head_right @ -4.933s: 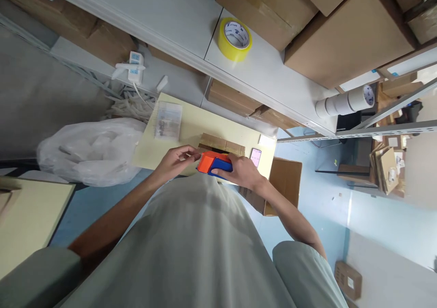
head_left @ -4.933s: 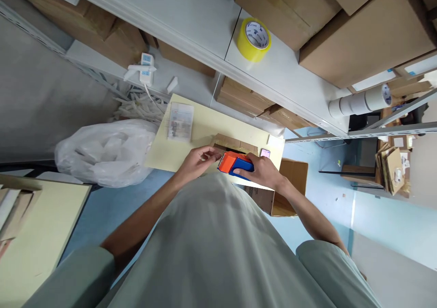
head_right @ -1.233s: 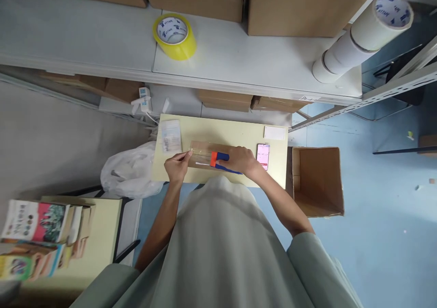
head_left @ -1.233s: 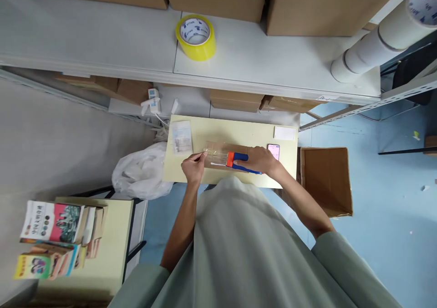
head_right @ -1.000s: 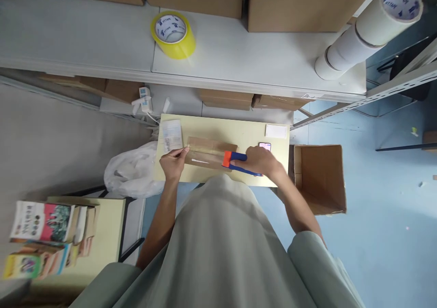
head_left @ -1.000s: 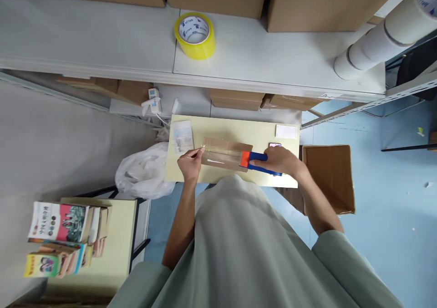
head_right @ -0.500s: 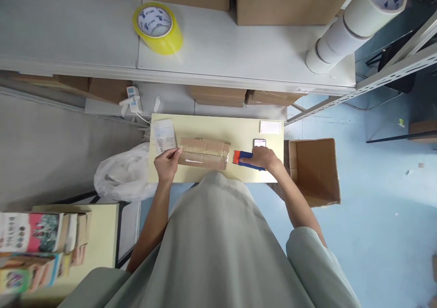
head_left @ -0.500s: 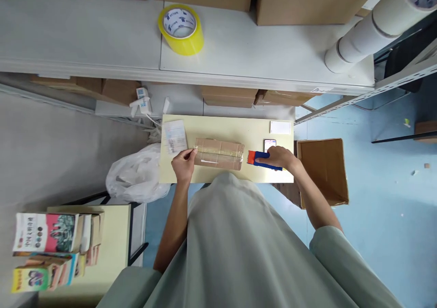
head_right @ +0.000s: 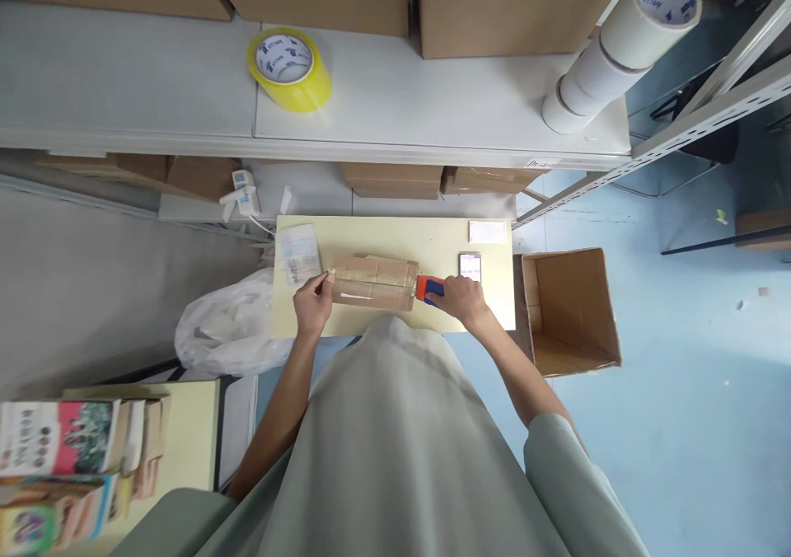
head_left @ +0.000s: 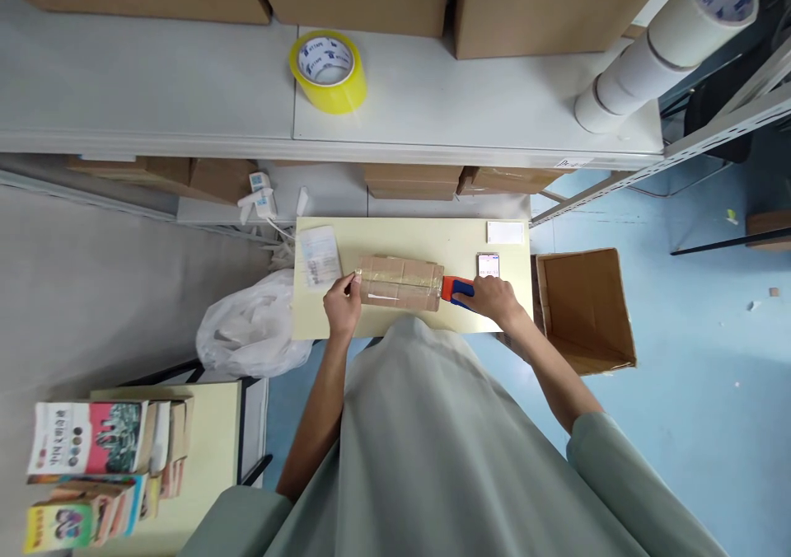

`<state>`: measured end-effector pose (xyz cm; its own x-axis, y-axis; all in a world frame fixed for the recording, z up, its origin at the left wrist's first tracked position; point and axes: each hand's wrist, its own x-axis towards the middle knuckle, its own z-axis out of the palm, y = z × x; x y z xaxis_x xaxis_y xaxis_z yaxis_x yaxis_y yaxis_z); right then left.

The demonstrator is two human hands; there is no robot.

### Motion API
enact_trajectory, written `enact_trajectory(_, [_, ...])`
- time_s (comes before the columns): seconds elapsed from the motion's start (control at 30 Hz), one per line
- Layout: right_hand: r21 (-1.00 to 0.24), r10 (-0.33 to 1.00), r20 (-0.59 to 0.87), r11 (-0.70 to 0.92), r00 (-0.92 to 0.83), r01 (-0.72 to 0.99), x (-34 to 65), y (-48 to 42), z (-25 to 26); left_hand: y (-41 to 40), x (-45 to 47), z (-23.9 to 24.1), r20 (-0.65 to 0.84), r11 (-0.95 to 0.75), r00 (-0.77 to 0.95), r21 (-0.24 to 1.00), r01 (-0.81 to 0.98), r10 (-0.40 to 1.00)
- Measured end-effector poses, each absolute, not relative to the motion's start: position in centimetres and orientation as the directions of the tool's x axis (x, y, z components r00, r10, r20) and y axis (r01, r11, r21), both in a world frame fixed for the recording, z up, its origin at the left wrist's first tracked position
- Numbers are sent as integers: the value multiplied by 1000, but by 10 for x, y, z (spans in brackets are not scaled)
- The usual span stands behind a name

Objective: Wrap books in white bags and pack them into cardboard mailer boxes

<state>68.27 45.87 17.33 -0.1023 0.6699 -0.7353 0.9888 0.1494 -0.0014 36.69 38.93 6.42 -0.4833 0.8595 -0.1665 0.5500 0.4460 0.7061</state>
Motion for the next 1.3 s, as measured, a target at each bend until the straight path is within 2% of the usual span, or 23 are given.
enact_trajectory(0.1, [49, 745, -663, 137, -70, 989, 672, 444, 159, 389, 366, 64, -157, 435, -476, 708, 556, 865])
enact_trajectory(0.2, [80, 764, -644, 115, -37, 990, 660, 429, 139, 388, 365, 63, -164, 445, -480, 698, 561, 862])
enact_trajectory(0.33, [64, 759, -648, -22, 58, 998, 654, 416, 127, 382, 361, 61, -200, 477, -499, 705, 525, 843])
enact_trajectory(0.47, [21, 782, -610, -143, 126, 990, 658, 416, 145, 380, 355, 64, -198, 469, -513, 745, 475, 835])
enact_trajectory(0.6, [-58, 854, -505, -181, 128, 982, 664, 432, 193, 400, 355, 88, -44, 312, -475, 806, 503, 879])
enact_trajectory(0.7, [-151, 927, -368, -139, 75, 979, 660, 456, 240, 431, 368, 127, 95, 106, -355, 856, 506, 930])
enact_trajectory(0.83, [-219, 991, -137, -23, -8, 976, 641, 504, 296, 480, 395, 194, 269, -143, -191, 855, 499, 944])
enact_trajectory(0.97, [-168, 988, 7, 156, -157, 973, 611, 564, 319, 516, 415, 249, 438, -348, -94, 812, 469, 894])
enact_trajectory(1.13, [-91, 947, 57, 319, -315, 943, 587, 629, 300, 520, 412, 270, 506, -419, -63, 771, 479, 860])
enact_trajectory(1.3, [-70, 931, 60, 363, -359, 929, 582, 655, 274, 500, 393, 248, 416, -317, -102, 809, 496, 903])
